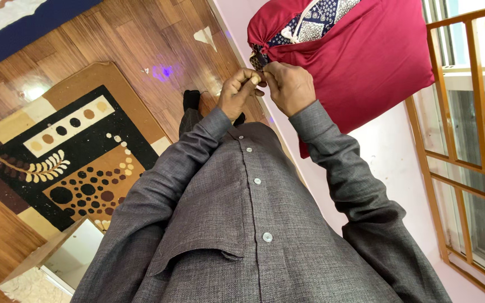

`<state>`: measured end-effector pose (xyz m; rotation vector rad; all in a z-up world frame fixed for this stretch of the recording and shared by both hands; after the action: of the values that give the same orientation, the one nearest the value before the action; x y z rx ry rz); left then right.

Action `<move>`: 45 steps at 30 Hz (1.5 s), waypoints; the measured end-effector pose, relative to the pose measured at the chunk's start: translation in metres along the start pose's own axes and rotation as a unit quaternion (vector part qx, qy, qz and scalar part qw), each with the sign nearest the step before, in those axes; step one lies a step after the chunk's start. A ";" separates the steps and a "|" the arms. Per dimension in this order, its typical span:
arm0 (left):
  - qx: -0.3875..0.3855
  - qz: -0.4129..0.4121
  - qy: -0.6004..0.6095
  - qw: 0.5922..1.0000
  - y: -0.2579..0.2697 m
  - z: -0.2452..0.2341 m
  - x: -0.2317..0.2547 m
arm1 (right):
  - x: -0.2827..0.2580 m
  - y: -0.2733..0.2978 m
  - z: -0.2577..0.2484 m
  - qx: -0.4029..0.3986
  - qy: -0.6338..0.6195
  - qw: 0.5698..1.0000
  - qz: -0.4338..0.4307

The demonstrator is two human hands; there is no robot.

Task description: The person removes a decorative pillowcase from a pillow, then places the pillow into a new red pillowcase and fastens the buttons to secure it.

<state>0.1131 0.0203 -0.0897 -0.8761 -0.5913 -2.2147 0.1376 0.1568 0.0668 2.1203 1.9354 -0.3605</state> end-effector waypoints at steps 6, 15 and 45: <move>0.007 -0.048 0.170 0.984 0.002 -0.001 -0.005 | 0.005 0.004 0.016 -0.007 0.116 0.993 -0.033; -0.012 -0.070 0.225 0.972 0.006 -0.007 -0.010 | 0.010 0.000 0.023 -0.016 0.157 0.975 -0.156; -0.014 -0.110 0.167 0.980 -0.002 -0.014 -0.002 | 0.014 -0.008 0.022 -0.113 0.022 0.992 -0.052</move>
<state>0.1065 0.0137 -0.1010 -0.4517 -0.5142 -2.5036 0.1310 0.1627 0.0408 1.9041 2.0103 -0.1075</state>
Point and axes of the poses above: each hand's wrist, its own y-axis away from the middle knuckle, its own z-axis out of the palm, x = y × z, the point moved 3 cm from there along -y, towards the middle knuckle, and after that the axes turned 13 degrees about y, right-handed, at the moved point
